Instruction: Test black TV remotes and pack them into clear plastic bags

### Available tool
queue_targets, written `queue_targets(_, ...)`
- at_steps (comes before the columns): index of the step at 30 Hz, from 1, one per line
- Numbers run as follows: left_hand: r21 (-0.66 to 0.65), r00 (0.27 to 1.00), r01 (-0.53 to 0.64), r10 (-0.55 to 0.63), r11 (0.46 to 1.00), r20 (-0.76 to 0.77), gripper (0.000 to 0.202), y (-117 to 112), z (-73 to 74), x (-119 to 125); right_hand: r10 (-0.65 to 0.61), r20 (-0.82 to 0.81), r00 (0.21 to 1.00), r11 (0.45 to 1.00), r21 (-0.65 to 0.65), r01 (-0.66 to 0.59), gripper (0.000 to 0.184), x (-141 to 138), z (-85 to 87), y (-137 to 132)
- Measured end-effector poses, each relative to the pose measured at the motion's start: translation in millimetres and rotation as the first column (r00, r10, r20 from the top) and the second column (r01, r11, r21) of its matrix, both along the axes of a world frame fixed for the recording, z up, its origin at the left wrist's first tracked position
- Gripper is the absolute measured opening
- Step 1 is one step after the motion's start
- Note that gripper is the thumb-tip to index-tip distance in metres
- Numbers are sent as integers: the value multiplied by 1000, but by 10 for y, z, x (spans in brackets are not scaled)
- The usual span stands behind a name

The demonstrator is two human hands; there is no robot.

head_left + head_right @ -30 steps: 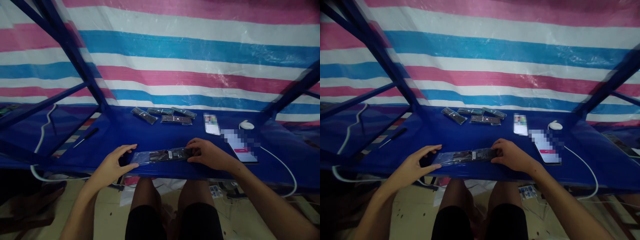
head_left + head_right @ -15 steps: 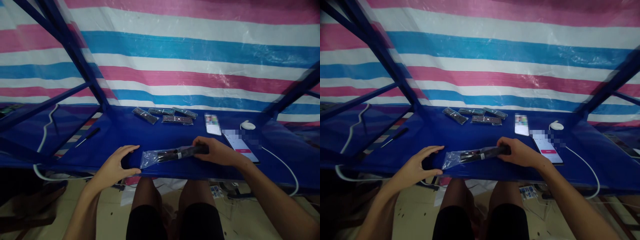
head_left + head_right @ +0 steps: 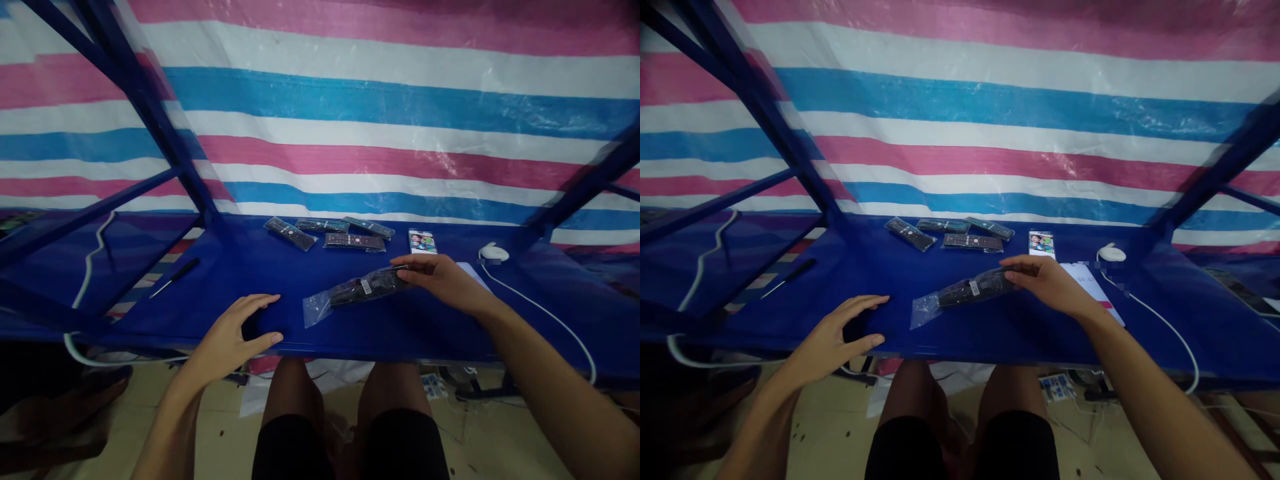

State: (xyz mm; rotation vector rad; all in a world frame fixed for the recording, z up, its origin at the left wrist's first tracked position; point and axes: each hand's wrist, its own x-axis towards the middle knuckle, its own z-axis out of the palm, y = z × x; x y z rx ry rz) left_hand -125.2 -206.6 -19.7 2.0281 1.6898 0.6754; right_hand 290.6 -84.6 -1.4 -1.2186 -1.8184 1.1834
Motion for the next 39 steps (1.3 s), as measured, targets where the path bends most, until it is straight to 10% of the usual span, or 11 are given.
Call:
queue_targets(15, -24, 987, -52, 55, 998, 148, 46, 85, -40, 80, -70, -280, 957, 891, 414, 186, 37, -440, 832, 36)
queue_targets(22, 101, 930, 82, -113, 991, 351, 34, 492, 279, 599, 45, -305, 951, 905, 416, 91, 43, -653, 1024, 13)
queue_targets(26, 249, 772, 178, -292, 952, 564, 45, 912, 458, 969, 79, -311, 947, 877, 474, 83, 39, -732, 1099, 37)
queue_targets(33, 315, 629, 205, -371, 927, 683, 38, 1376, 613, 1425, 113, -359, 927, 866, 493, 85, 52, -776, 1058, 203)
queue_targets(39, 214, 622, 181, -280, 960, 731, 32, 1552, 557, 1517, 60, -408, 911, 980, 197, 24, 59, -634, 574, 489)
